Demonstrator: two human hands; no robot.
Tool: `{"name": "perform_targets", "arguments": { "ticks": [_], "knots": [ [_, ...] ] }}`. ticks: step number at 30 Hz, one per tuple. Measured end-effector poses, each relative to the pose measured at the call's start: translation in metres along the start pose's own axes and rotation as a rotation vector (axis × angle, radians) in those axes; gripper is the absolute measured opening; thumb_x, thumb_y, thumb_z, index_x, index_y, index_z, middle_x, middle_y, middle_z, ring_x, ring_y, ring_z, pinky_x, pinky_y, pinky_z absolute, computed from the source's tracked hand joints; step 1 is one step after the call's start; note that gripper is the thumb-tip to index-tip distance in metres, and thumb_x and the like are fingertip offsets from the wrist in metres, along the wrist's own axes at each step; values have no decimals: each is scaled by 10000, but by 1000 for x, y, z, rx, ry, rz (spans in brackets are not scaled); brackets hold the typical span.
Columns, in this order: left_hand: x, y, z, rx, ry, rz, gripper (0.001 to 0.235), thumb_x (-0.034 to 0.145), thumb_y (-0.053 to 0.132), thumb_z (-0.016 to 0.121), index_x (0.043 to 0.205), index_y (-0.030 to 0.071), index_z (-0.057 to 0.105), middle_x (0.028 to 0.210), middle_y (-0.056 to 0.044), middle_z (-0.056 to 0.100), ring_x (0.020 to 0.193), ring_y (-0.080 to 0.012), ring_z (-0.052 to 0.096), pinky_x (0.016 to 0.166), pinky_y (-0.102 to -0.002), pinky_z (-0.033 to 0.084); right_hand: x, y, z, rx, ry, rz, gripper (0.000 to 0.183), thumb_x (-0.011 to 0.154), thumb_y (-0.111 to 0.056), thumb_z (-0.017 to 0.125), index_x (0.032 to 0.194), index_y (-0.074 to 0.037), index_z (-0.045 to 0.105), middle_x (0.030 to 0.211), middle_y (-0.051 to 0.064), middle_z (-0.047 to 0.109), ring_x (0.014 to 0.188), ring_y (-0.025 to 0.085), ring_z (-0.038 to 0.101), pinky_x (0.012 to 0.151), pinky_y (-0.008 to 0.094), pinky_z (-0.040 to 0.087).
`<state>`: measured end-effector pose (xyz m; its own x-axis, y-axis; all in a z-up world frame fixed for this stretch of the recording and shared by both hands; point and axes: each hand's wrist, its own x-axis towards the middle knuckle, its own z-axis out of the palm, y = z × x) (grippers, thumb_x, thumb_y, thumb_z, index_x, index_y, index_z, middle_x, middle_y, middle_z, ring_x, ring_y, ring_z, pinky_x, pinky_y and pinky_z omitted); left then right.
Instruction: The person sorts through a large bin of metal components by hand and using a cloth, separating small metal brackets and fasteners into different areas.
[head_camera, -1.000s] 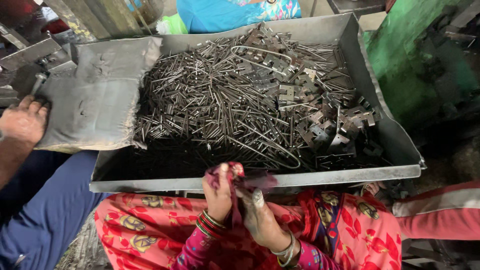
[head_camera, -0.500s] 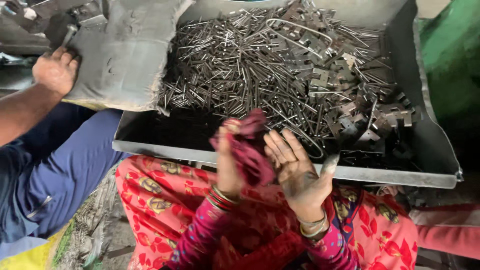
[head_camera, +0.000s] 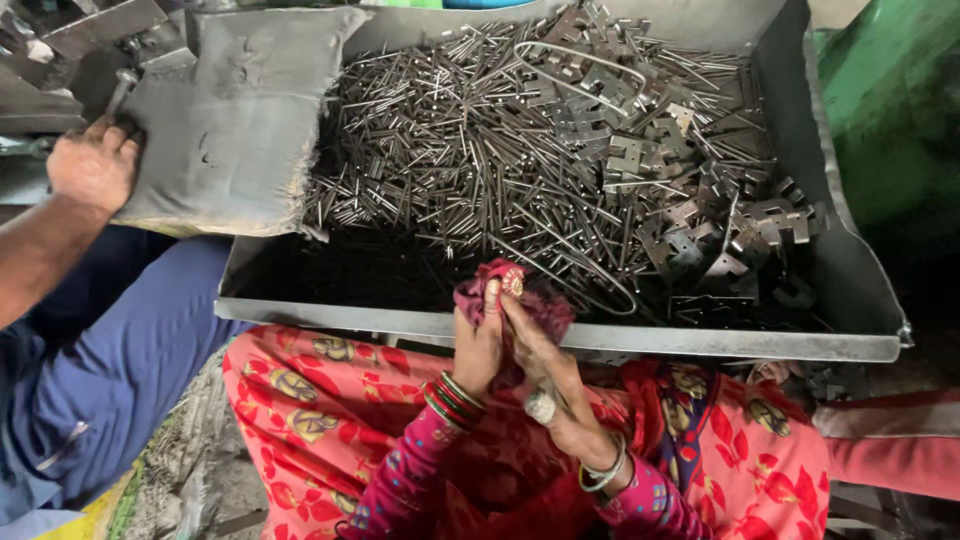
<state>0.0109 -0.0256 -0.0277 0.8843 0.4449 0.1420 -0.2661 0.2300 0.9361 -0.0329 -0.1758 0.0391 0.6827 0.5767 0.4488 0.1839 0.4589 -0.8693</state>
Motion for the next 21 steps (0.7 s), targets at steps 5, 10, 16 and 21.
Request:
{"name": "perform_targets", "arguments": {
  "ticks": [5, 10, 16, 21],
  "knots": [
    [14, 28, 4, -68, 140, 9, 366, 1026, 335, 561, 1249, 45, 571, 1159, -38, 694, 1007, -131, 667, 869, -294, 560, 7, -1, -17, 264, 43, 70, 969, 1039, -619, 565, 1694, 15, 238, 1696, 358, 299, 1581, 500, 326, 1322, 528, 245],
    [-19, 36, 34, -63, -53, -112, 351, 1129, 236, 514, 1215, -97, 587, 995, -162, 556, 887, -276, 488, 764, -399, 400, -15, 34, -8, -257, 65, 44, 949, 1069, -677, 435, 1658, -29, 69, 1767, 229, 47, 1649, 360, 82, 1321, 450, 136],
    [-97, 50, 54, -10, -397, 33, 431, 971, 138, 535, 1380, 13, 484, 1344, -97, 563, 1226, -218, 558, 1041, -375, 474, 18, 5, -41, -245, 289, -25, 833, 1043, -697, 360, 1550, -45, 256, 1791, 152, 81, 1621, 295, 218, 1302, 421, 197],
    [-90, 69, 63, 78, -338, 138, 506, 1040, 240, 455, 1475, 0, 359, 1463, -98, 465, 1332, -204, 452, 1099, -363, 375, 16, 1, -26, -153, 263, -69, 973, 1048, -728, 313, 1693, -47, 53, 1785, 144, 117, 1655, 274, 153, 1336, 409, 129]
  ]
}}
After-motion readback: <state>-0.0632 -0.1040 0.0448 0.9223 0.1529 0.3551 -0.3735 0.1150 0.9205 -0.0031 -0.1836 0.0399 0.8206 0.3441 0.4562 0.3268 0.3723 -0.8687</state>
